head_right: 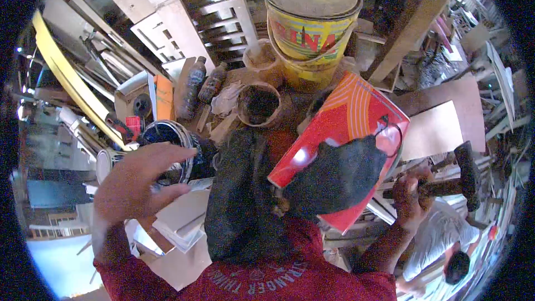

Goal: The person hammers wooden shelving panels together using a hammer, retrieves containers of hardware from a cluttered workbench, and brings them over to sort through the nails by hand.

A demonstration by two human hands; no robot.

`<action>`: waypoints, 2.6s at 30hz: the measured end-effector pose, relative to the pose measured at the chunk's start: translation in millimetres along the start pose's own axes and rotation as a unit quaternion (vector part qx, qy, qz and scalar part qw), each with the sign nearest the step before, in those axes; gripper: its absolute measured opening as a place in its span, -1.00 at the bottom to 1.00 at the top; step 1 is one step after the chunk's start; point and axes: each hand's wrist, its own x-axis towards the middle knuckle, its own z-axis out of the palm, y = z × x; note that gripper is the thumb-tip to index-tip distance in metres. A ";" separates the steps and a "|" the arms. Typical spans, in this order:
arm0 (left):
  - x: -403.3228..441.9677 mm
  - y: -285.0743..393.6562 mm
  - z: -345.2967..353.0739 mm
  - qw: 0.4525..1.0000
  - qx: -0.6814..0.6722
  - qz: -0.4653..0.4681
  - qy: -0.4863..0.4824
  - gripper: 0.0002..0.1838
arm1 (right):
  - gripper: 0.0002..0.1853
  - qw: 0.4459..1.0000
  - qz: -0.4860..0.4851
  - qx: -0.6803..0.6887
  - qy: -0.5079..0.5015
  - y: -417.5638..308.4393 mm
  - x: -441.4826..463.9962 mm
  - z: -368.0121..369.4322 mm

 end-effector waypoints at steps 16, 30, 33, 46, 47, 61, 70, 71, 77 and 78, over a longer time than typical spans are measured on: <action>130.6 6.5 174.3 0.984 0.081 -0.094 0.129 -0.42 | -0.81 0.988 0.009 -0.141 -0.066 2.7 47.2 28.0; 122.1 6.5 187.3 0.978 0.100 -0.029 0.181 -0.44 | -0.67 0.991 0.088 -0.098 -0.035 2.9 54.2 -5.9; 124.3 5.4 187.7 0.978 0.087 -0.030 0.186 -0.46 | -0.79 0.972 0.157 0.172 0.038 17.0 57.7 -57.4; 159.5 -4.9 177.9 0.970 0.123 -0.097 0.188 -0.61 | -0.89 0.871 0.222 0.438 -0.015 7.9 58.7 -17.3; 159.2 -5.3 178.1 0.966 0.133 -0.080 0.207 -0.62 | -0.89 0.955 0.184 0.225 -0.064 6.4 57.8 -14.6; 26.2 50.3 102.2 0.870 0.283 0.079 0.395 -0.51 | -0.84 0.986 0.056 -0.114 -0.104 -31.8 48.2 53.3; -152.2 74.9 94.4 0.857 0.354 0.035 0.373 -0.62 | -0.85 0.983 0.060 0.076 -0.155 -57.2 3.0 51.4; -176.6 75.1 100.6 0.854 0.365 0.031 0.371 -0.62 | -0.85 0.984 0.052 0.079 -0.151 -58.0 -9.5 57.6; -326.4 82.9 154.2 0.860 0.328 -0.040 0.389 -0.67 | -0.84 0.979 0.030 0.007 -0.204 -39.6 -158.3 210.5; -349.0 84.1 165.9 0.860 0.323 -0.049 0.393 -0.68 | -0.80 0.968 0.063 0.015 -0.242 -28.9 -180.6 229.1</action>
